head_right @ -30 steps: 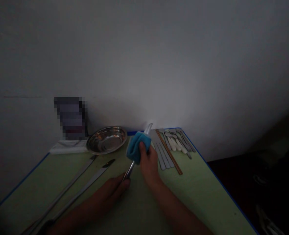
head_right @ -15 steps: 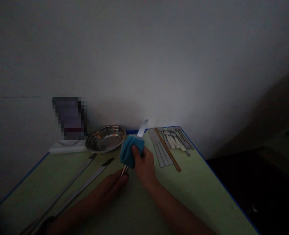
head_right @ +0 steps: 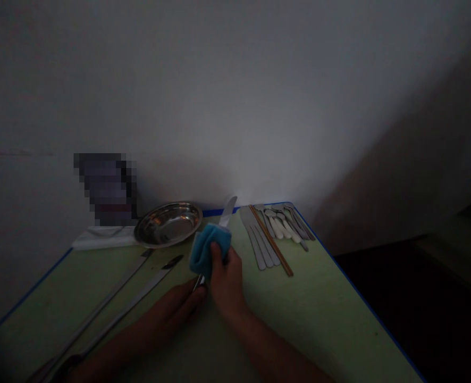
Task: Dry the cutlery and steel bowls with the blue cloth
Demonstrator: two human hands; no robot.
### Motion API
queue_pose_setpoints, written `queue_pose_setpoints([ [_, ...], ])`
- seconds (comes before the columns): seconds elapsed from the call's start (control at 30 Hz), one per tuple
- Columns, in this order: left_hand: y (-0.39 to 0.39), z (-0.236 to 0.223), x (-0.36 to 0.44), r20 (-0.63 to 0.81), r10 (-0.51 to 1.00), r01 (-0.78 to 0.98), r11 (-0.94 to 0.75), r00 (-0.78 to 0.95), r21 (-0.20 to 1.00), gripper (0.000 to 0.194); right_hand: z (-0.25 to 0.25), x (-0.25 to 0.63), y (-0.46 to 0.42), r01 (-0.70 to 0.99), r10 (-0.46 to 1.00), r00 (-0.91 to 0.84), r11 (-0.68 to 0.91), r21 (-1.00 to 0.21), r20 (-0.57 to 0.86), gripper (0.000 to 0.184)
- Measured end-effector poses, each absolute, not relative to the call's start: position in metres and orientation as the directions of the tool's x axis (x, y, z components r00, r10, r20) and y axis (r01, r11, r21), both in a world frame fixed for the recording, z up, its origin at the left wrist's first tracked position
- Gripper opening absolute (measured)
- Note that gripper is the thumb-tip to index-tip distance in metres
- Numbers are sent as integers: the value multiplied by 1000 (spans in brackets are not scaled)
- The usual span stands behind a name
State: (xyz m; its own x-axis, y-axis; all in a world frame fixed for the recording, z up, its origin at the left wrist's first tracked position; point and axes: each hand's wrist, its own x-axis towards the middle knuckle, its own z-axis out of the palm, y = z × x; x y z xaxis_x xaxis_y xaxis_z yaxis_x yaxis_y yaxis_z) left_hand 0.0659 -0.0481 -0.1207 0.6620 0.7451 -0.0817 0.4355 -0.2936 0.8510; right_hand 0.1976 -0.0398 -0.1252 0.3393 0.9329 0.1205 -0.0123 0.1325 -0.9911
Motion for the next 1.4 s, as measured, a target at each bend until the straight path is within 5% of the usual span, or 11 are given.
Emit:
queue_pose_setpoints([
  [0.13, -48, -117, 67, -85, 796, 475, -267, 599, 839, 30, -111, 202, -23, -50, 948, 285, 163, -985, 142, 35],
  [0.4, -50, -117, 68, -82, 772, 415, -245, 630, 876, 32, -77, 207, 25, -182, 870, 451, 308, -934, 199, 38],
  [0.6, -46, -121, 66, -80, 814, 339, -148, 575, 929, 29, -86, 184, 15, -151, 932, 312, 240, -959, 184, 36],
  [0.9, -43, -121, 61, -120, 780, 134, 47, 614, 990, 22, -82, 205, 21, -284, 922, 372, 220, -933, 104, 31],
  [1.2, -43, -120, 61, -127, 706, 211, -33, 697, 977, 33, -59, 223, 33, -421, 898, 423, 317, -850, 125, 38],
  [1.4, -42, -119, 61, -140, 741, 276, -63, 657, 959, 35, -45, 228, 29, -570, 952, 289, 254, -782, 99, 34],
])
